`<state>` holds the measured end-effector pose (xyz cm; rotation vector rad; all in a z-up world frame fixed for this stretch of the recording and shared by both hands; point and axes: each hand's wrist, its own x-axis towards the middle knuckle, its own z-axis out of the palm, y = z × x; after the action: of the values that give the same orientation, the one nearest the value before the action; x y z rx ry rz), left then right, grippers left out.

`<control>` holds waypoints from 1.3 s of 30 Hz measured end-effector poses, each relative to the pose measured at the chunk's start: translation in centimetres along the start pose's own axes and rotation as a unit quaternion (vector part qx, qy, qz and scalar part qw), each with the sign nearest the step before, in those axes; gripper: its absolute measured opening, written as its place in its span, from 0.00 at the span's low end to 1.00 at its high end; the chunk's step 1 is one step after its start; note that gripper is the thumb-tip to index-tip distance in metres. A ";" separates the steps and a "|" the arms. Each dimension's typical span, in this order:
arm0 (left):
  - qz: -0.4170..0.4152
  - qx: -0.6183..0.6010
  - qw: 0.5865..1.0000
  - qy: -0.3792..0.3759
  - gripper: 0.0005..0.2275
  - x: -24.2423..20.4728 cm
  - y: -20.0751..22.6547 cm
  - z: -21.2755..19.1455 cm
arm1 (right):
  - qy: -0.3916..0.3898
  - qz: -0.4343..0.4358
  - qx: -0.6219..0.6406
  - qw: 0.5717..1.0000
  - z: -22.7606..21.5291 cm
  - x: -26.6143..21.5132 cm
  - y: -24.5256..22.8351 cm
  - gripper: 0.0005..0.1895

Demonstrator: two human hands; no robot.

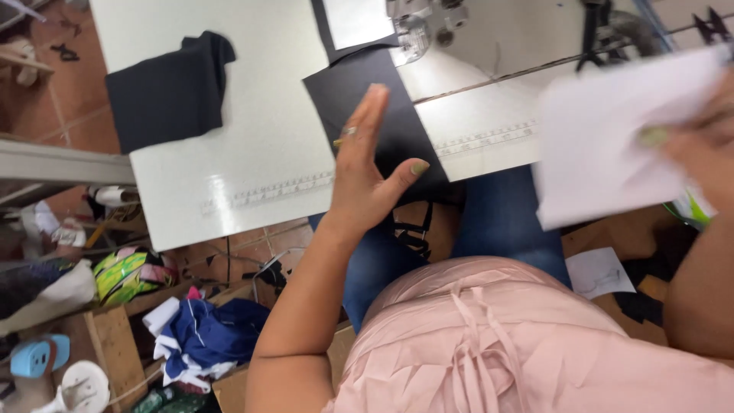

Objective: Sewing small fabric pieces onto larger black fabric panels using an industrial sewing machine

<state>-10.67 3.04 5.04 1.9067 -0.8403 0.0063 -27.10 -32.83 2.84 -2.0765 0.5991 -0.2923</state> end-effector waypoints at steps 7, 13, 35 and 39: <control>-0.207 -0.336 0.902 -0.178 0.15 2.7 -0.3 -1.2 | -0.358 -0.033 0.203 0.911 13.3 0.8 -13.3 0.11; -0.172 0.137 0.971 -0.096 0.07 8.3 -6.0 -5.3 | -0.385 0.010 0.228 0.894 16.4 0.6 -16.0 0.37; -0.042 0.242 0.967 -0.069 0.09 7.4 -10.5 -0.8 | -0.341 0.027 -0.091 0.935 16.6 -0.5 -12.9 0.33; -0.010 0.245 0.969 -0.041 0.11 7.3 -10.6 -0.9 | -0.338 0.017 -0.091 0.937 16.6 -0.4 -12.9 0.32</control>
<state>1.08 2.37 -0.36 2.3922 -0.9362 0.1360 -16.49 -14.78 4.58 -2.1568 0.2413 0.5076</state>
